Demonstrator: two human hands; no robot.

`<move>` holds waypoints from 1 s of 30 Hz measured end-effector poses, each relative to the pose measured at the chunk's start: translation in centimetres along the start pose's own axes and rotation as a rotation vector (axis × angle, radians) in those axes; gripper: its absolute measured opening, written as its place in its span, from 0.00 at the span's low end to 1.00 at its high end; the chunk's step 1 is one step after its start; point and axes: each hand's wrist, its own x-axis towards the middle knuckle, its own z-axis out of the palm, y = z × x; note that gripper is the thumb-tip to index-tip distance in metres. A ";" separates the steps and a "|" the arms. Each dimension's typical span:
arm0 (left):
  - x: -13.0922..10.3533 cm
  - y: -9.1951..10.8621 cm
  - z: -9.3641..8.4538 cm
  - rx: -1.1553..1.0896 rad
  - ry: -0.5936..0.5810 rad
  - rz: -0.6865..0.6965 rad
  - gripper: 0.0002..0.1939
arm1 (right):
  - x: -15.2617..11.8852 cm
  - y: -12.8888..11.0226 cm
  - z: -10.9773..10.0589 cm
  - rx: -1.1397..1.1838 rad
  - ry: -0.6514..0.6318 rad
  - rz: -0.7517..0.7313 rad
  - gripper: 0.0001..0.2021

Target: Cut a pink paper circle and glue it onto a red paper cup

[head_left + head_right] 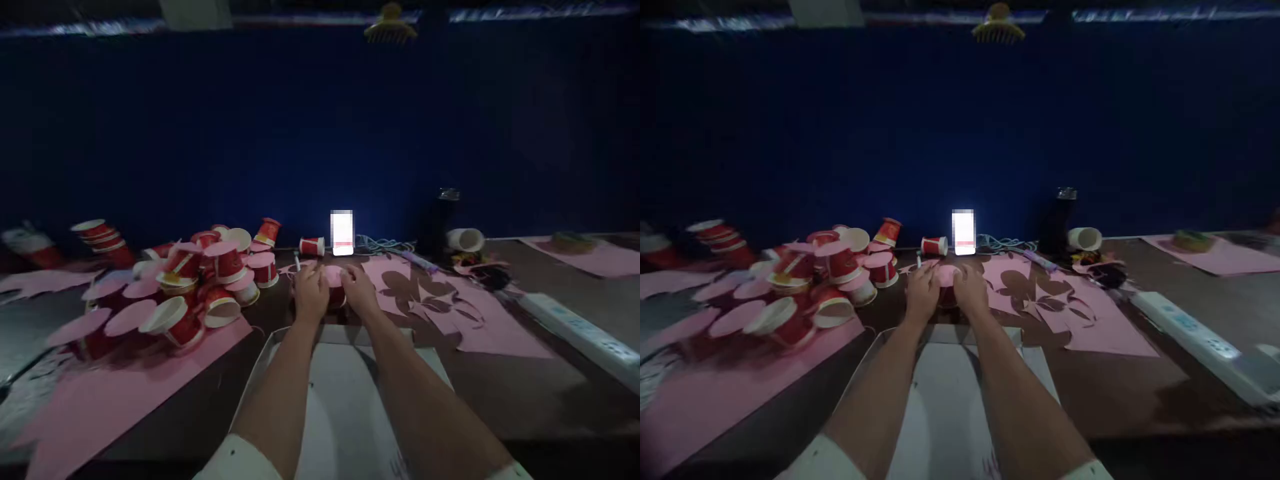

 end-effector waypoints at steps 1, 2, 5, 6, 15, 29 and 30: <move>0.0 0.0 0.0 -0.007 0.004 0.004 0.20 | 0.0 0.0 0.1 0.013 -0.017 0.008 0.23; -0.1 -0.1 0.1 -0.014 0.011 0.007 0.20 | 0.0 0.1 0.1 0.023 -0.021 0.011 0.23; 0.0 -0.2 0.0 -0.044 0.062 0.008 0.21 | 0.0 0.0 0.0 0.034 0.041 -0.015 0.24; 0.0 -0.2 0.0 -0.055 0.088 0.004 0.21 | -0.1 0.0 -0.2 0.031 0.090 -0.034 0.25; 0.0 0.2 -0.3 0.012 -0.011 -0.007 0.23 | -1.4 -1.3 -0.8 -0.196 0.136 -0.189 0.20; -0.1 0.8 -0.6 0.022 -0.061 -0.040 0.21 | -1.5 -1.1 -0.5 -0.319 0.075 -0.196 0.19; -0.1 0.8 -0.6 0.023 -0.062 -0.045 0.20 | -1.5 -1.1 -0.5 -0.321 0.075 -0.196 0.19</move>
